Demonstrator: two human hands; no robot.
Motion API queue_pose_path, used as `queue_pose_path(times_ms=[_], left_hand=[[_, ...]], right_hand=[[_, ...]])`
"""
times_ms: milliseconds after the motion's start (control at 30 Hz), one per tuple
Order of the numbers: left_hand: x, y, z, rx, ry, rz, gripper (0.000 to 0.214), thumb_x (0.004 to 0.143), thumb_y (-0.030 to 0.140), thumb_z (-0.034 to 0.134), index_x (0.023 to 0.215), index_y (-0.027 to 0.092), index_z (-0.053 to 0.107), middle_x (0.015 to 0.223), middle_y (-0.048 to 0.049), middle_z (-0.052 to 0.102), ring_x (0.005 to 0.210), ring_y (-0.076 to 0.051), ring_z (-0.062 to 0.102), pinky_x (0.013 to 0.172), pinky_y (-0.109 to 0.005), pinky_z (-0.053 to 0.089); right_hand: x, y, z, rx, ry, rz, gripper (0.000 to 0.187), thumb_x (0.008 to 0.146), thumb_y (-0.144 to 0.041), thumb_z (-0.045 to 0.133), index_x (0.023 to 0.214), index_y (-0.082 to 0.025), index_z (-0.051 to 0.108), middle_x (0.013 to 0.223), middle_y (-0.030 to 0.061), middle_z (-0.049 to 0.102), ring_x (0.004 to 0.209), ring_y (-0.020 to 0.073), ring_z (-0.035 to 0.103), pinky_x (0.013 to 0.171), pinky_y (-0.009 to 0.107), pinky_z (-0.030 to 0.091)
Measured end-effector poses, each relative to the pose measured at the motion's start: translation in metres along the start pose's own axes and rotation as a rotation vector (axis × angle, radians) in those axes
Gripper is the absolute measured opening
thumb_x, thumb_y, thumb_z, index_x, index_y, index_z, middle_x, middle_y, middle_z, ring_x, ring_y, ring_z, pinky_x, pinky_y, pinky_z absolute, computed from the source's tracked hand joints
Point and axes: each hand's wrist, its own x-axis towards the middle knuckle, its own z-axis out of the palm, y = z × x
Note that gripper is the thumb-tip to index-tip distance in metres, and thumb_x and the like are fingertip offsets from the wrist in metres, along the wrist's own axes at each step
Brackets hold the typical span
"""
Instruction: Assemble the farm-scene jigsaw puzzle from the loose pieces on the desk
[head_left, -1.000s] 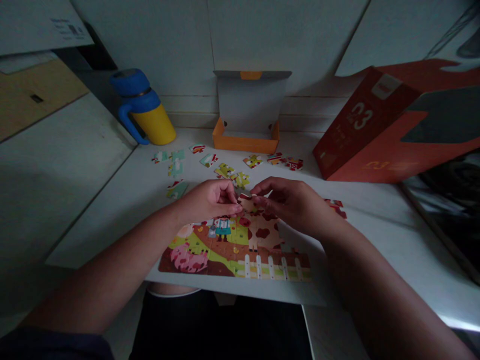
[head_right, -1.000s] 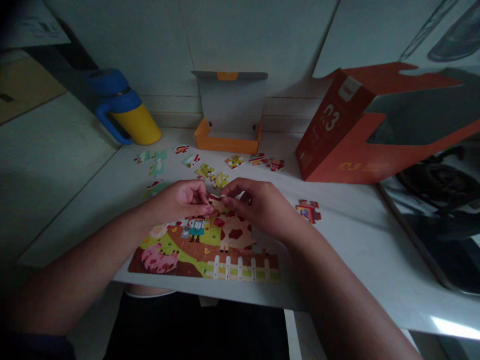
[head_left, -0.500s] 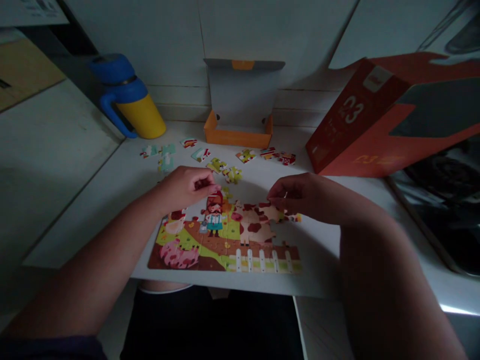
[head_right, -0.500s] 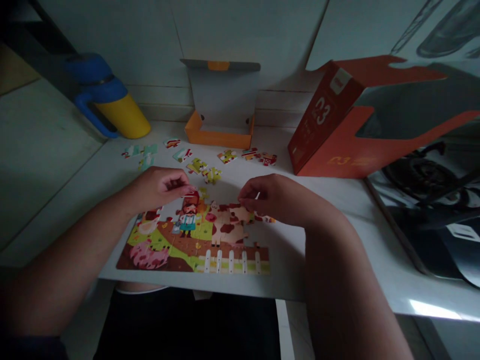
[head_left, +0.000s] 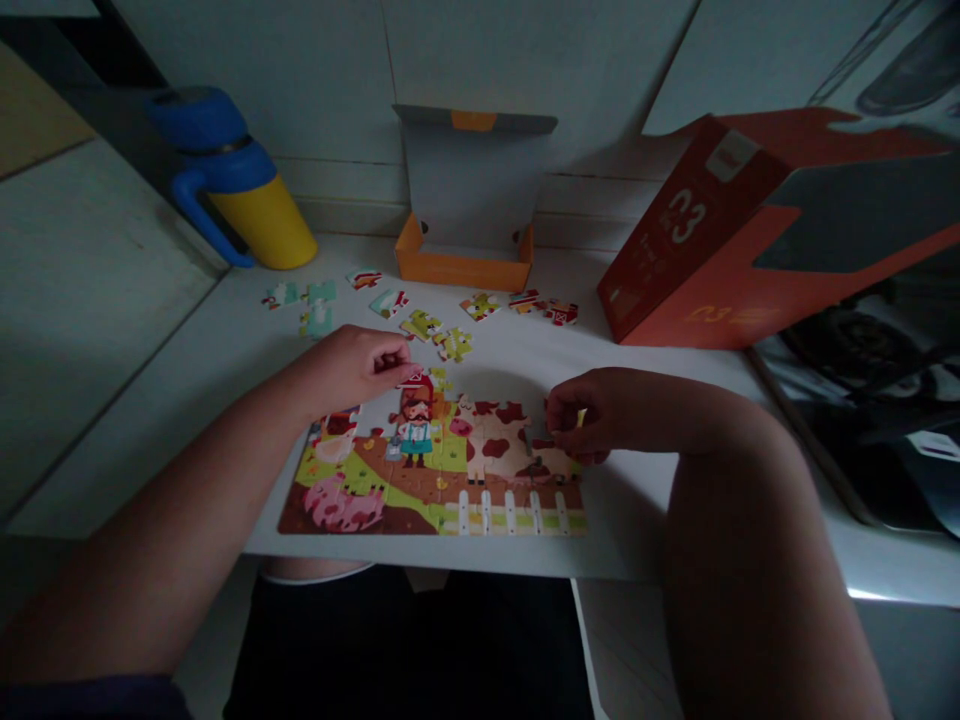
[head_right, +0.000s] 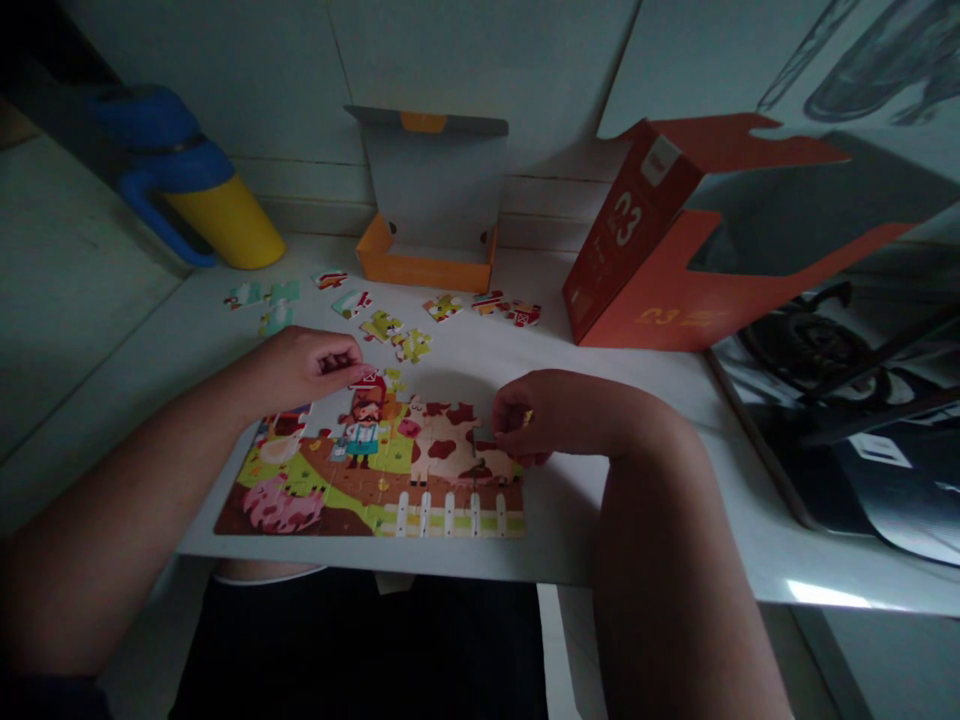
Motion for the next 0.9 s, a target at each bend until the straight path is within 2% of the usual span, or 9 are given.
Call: queue_pose_path(times_ms=[133, 400, 667, 833, 900], left_hand=[[0.000, 0.002, -0.002, 0.019, -0.023, 0.004, 0.026, 0.097, 0.043, 0.066, 0.084, 0.021, 0.070, 0.070, 0.0025, 0.068, 0.062, -0.012, 0.055, 0.063, -0.028, 0.036], [0.000, 0.002, -0.001, 0.014, -0.029, 0.006, 0.022, 0.097, 0.039, 0.067, 0.084, 0.021, 0.071, 0.069, 0.0027, 0.067, 0.061, -0.012, 0.054, 0.063, -0.028, 0.035], [0.001, 0.001, -0.001, 0.028, -0.038, 0.017, 0.026, 0.098, 0.041, 0.065, 0.083, 0.021, 0.070, 0.072, 0.0016, 0.069, 0.062, -0.012, 0.055, 0.064, -0.029, 0.036], [0.001, -0.001, -0.001, 0.036, -0.040, 0.022, 0.026, 0.098, 0.042, 0.065, 0.084, 0.021, 0.071, 0.071, 0.0018, 0.069, 0.061, -0.012, 0.056, 0.063, -0.029, 0.036], [0.001, 0.000, -0.001, 0.035, -0.041, 0.025, 0.027, 0.098, 0.043, 0.065, 0.083, 0.021, 0.071, 0.070, 0.0020, 0.068, 0.062, -0.012, 0.056, 0.062, -0.029, 0.036]], right_hand=[[0.002, -0.003, 0.001, -0.028, -0.018, 0.045, 0.013, 0.085, -0.034, 0.073, 0.095, -0.024, 0.072, 0.086, 0.0015, 0.079, 0.079, 0.0198, 0.074, 0.067, 0.029, 0.050], [0.005, 0.001, 0.009, -0.093, 0.114, 0.067, 0.015, 0.085, -0.037, 0.076, 0.096, -0.027, 0.076, 0.087, 0.0009, 0.079, 0.075, 0.0193, 0.073, 0.064, 0.030, 0.048], [0.010, 0.001, 0.015, -0.158, 0.192, 0.111, 0.018, 0.084, -0.042, 0.080, 0.091, -0.026, 0.073, 0.078, 0.0008, 0.076, 0.068, 0.0191, 0.068, 0.059, 0.031, 0.041], [0.009, 0.007, 0.013, -0.251, 0.295, 0.071, 0.029, 0.080, -0.050, 0.085, 0.095, -0.027, 0.075, 0.096, 0.0034, 0.078, 0.080, 0.0217, 0.069, 0.065, 0.033, 0.042], [0.008, 0.007, 0.012, -0.271, 0.291, 0.067, 0.032, 0.079, -0.052, 0.085, 0.097, -0.027, 0.075, 0.100, 0.0030, 0.078, 0.084, 0.0220, 0.068, 0.068, 0.033, 0.043]])
